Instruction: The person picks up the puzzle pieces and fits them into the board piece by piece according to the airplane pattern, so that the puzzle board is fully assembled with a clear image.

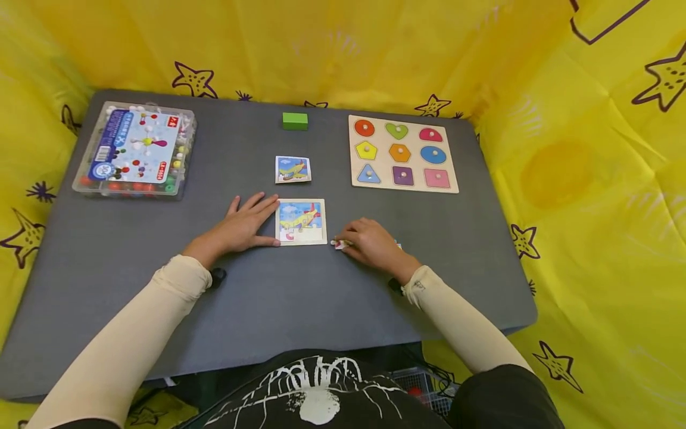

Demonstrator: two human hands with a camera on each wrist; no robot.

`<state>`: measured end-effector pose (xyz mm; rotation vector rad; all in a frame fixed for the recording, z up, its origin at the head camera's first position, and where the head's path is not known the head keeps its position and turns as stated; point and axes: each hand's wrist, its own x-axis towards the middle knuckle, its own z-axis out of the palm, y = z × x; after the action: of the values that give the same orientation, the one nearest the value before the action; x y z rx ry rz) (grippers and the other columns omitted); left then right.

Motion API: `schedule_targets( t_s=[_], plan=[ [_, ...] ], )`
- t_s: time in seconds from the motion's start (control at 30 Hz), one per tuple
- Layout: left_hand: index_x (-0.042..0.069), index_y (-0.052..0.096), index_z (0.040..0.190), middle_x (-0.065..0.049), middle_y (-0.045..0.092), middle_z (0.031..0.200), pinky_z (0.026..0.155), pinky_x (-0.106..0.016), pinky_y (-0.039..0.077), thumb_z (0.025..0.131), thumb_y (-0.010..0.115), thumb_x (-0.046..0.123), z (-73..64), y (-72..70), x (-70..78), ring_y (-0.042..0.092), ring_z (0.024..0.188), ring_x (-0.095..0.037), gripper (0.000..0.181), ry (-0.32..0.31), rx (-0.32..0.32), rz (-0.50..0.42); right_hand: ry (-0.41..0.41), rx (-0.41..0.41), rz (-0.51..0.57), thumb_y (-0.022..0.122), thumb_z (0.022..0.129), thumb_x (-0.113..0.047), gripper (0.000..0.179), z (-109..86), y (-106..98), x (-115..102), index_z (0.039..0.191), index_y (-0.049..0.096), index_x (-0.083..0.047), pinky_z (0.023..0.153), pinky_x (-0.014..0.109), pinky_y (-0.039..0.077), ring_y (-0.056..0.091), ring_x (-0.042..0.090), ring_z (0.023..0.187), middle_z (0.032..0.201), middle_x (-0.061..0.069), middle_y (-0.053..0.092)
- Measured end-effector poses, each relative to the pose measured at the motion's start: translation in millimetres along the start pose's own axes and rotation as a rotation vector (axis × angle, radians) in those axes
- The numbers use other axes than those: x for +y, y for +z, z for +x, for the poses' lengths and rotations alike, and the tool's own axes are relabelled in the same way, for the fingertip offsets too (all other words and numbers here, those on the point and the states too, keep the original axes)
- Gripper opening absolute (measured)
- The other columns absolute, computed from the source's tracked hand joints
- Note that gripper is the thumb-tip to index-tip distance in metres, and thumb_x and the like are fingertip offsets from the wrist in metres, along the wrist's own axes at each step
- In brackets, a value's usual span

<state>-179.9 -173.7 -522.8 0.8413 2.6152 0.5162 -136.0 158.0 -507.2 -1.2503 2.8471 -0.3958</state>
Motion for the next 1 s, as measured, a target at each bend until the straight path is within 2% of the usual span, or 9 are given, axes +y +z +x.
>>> schedule_targets(
  t_s=[0.1,0.2,0.3,0.5,0.73,0.87,0.93,1.0],
  plan=[
    [0.011,0.019,0.156,-0.006,0.015,0.163,0.109,-0.070,-0.003,0.086,0.066,0.055,-0.9,2.6,0.1,0.005,0.149,-0.036,0.095,-0.004,-0.004,-0.001,-0.009,0.006,0.001,0.070,0.090,-0.021,0.020,30.8,7.0,-16.4,0.109,0.074,-0.015,0.093,0.041,0.045,0.060,0.024,0.099,0.105,0.003,0.068],
    [0.012,0.020,0.156,-0.006,0.015,0.163,0.109,-0.070,-0.002,0.086,0.065,0.055,-1.2,4.5,0.7,0.006,0.149,-0.036,0.094,-0.002,0.004,-0.006,-0.017,-0.002,-0.021,0.069,0.090,-0.022,0.020,52.4,12.1,-27.6,0.109,0.074,-0.016,0.091,0.040,0.046,0.060,0.022,0.101,0.106,0.001,0.068],
    [0.012,0.021,0.156,-0.006,0.016,0.163,0.109,-0.069,-0.002,0.086,0.065,0.055,-1.2,5.1,1.5,0.006,0.149,-0.035,0.093,0.001,0.012,-0.013,-0.017,-0.021,-0.036,0.069,0.090,-0.022,0.018,64.1,15.6,-33.0,0.107,0.075,-0.017,0.089,0.039,0.047,0.060,0.022,0.102,0.107,0.000,0.068],
    [0.012,0.021,0.156,-0.007,0.016,0.163,0.109,-0.070,-0.002,0.086,0.066,0.054,-3.0,1.0,1.6,0.006,0.149,-0.036,0.093,0.001,0.020,-0.015,-0.025,-0.028,-0.044,0.069,0.091,-0.023,0.017,73.7,20.7,-35.5,0.107,0.075,-0.020,0.089,0.038,0.047,0.060,0.021,0.102,0.108,0.000,0.068],
    [0.011,0.021,0.156,-0.007,0.016,0.163,0.109,-0.070,-0.002,0.086,0.066,0.055,4.2,1.7,4.6,0.006,0.149,-0.036,0.095,0.020,-0.002,-0.013,-0.010,-0.043,-0.074,0.066,0.093,-0.025,0.020,68.4,20.9,-35.4,0.111,0.075,-0.023,0.092,0.039,0.044,0.058,0.020,0.106,0.109,-0.002,0.066],
    [0.011,0.020,0.156,-0.007,0.015,0.163,0.109,-0.070,-0.003,0.086,0.066,0.055,4.7,4.5,1.1,0.005,0.149,-0.035,0.095,0.013,-0.002,-0.010,0.013,-0.078,-0.027,0.063,0.095,-0.027,0.028,61.0,11.3,-30.9,0.121,0.070,-0.020,0.097,0.041,0.042,0.057,0.022,0.110,0.115,0.000,0.067],
    [0.011,0.020,0.156,-0.006,0.015,0.163,0.109,-0.070,-0.003,0.086,0.067,0.055,3.5,5.0,-0.8,0.005,0.149,-0.035,0.096,0.003,0.010,-0.002,0.040,-0.080,0.028,0.063,0.094,-0.027,0.032,49.4,1.5,-19.3,0.125,0.068,-0.017,0.098,0.042,0.041,0.057,0.023,0.111,0.117,0.003,0.067],
    [0.010,0.020,0.156,-0.007,0.016,0.163,0.108,-0.071,-0.003,0.086,0.067,0.054,2.4,4.4,-1.6,0.005,0.149,-0.035,0.095,-0.001,0.016,-0.001,0.094,-0.072,0.076,0.066,0.092,-0.026,0.034,26.7,-10.9,-0.3,0.124,0.068,-0.014,0.098,0.042,0.042,0.057,0.025,0.110,0.116,0.005,0.067]
  ],
)
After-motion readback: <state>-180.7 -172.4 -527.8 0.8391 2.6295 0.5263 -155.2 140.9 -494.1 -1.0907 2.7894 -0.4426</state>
